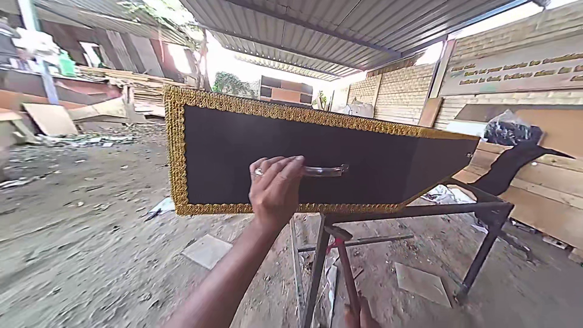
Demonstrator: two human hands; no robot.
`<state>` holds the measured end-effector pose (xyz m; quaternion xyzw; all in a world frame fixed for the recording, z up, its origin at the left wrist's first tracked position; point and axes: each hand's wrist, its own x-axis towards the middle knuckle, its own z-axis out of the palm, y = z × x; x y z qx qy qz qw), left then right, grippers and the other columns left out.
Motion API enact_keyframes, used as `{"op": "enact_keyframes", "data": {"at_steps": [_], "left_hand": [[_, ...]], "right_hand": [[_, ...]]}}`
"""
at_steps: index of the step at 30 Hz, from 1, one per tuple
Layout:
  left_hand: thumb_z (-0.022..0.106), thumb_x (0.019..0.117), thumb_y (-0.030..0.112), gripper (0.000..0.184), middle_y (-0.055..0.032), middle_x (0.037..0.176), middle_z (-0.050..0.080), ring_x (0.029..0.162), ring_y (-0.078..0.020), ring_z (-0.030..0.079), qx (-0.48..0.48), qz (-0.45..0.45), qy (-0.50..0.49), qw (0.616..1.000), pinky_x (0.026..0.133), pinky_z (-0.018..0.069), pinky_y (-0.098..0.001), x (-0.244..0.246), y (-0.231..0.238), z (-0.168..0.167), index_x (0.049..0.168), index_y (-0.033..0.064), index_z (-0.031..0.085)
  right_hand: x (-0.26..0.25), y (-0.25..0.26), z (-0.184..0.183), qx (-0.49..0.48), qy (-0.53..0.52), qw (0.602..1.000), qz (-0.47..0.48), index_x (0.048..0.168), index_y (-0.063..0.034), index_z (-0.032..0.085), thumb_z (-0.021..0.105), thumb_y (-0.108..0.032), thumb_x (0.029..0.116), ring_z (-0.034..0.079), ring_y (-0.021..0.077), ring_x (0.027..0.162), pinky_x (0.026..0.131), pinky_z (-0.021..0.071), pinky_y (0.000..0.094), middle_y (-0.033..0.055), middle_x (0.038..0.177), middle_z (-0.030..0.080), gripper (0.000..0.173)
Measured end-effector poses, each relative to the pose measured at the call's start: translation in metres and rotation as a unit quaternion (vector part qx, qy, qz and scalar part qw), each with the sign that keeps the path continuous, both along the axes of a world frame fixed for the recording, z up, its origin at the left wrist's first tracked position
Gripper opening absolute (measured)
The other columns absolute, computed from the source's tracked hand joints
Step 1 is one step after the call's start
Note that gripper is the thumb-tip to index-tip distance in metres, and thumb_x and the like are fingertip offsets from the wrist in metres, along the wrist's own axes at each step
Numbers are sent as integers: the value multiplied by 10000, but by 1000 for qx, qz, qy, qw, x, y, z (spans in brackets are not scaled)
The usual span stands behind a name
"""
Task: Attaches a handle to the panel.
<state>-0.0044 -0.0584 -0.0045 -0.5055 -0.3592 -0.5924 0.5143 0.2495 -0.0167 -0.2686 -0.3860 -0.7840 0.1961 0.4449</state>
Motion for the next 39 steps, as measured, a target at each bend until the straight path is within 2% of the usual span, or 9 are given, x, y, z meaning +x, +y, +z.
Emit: {"op": "enact_keyframes", "data": {"at_steps": [3, 6, 10, 15, 18, 22, 29, 34, 39], "left_hand": [[596, 1014, 24, 199, -162, 1042, 762, 994, -193, 740, 6, -54, -127, 990, 928, 603, -344, -5, -33, -22, 1112, -67, 742], [484, 1043, -10, 282, -132, 1101, 747, 906, -137, 739, 10, -165, -232, 959, 848, 627, -317, -17, -43, -48, 1257, -136, 619], [449, 1049, 1, 311, -122, 1176, 735, 841, -164, 754, -49, -226, -279, 932, 776, 652, -353, -25, -49, -60, 1321, -81, 575], [522, 1004, -33, 373, -30, 1054, 761, 825, -202, 766, -52, -261, -226, 937, 742, 652, -380, -33, -60, -59, 1291, 112, 333], [573, 977, -43, 369, -78, 1044, 773, 826, -233, 775, -82, -321, -262, 906, 738, 660, -378, -37, -69, -54, 1275, 92, 403], [535, 1030, -9, 115, -132, 998, 782, 804, -251, 780, -122, -396, -366, 833, 719, 663, -378, -38, -76, -50, 1128, 39, 571], [503, 1035, -13, 112, -17, 832, 710, 690, -175, 737, -137, -410, -404, 806, 706, 665, -374, -28, -74, -46, 1075, 83, 543], [484, 1041, -23, 88, -42, 772, 709, 633, -180, 729, -172, -416, -432, 781, 661, 662, -362, -16, -66, -49, 1064, 51, 524], [433, 1059, -10, 109, -32, 773, 684, 626, -161, 709, -192, -418, -454, 763, 658, 652, -342, -15, -67, -46, 1095, 50, 517]], "right_hand": [[-7, -4, 11, 22, 19, 999, 25, 1000, 82, 665, 598, -283, 980, 621, 213, 528, 514, 532, 427, 105, 631, 631, 372], [-27, -6, 23, 22, 55, 997, 49, 977, 27, 658, 577, -346, 997, 561, 146, 491, 483, 503, 365, 48, 601, 582, 383], [-55, -13, 44, 31, 109, 991, 70, 1020, -30, 652, 479, -373, 1052, 530, 55, 515, 493, 494, 268, -23, 644, 562, 385], [-82, -13, 64, 45, 139, 985, 91, 1089, 24, 646, 623, -222, 970, 580, 61, 614, 590, 538, 237, 28, 784, 634, 275], [-97, -10, 66, 10, 117, 984, 136, 1095, -1, 633, 606, -299, 1006, 541, 63, 524, 508, 499, 262, -6, 658, 586, 312], [-111, -13, 76, 27, 125, 985, 114, 1027, -21, 653, 592, -355, 1016, 511, 78, 511, 493, 476, 284, -14, 634, 555, 339], [-113, -12, 68, 28, 133, 988, 71, 1003, -23, 631, 517, -413, 1046, 534, 98, 502, 476, 476, 307, -8, 609, 547, 409], [-120, -17, 101, 15, 122, 990, 72, 1016, -15, 626, 530, -393, 1043, 503, 120, 497, 482, 453, 322, 0, 606, 516, 391], [-118, -17, 88, 11, 98, 992, 72, 1000, -31, 638, 538, -412, 1035, 525, 128, 500, 477, 464, 331, 2, 607, 536, 395]]}}
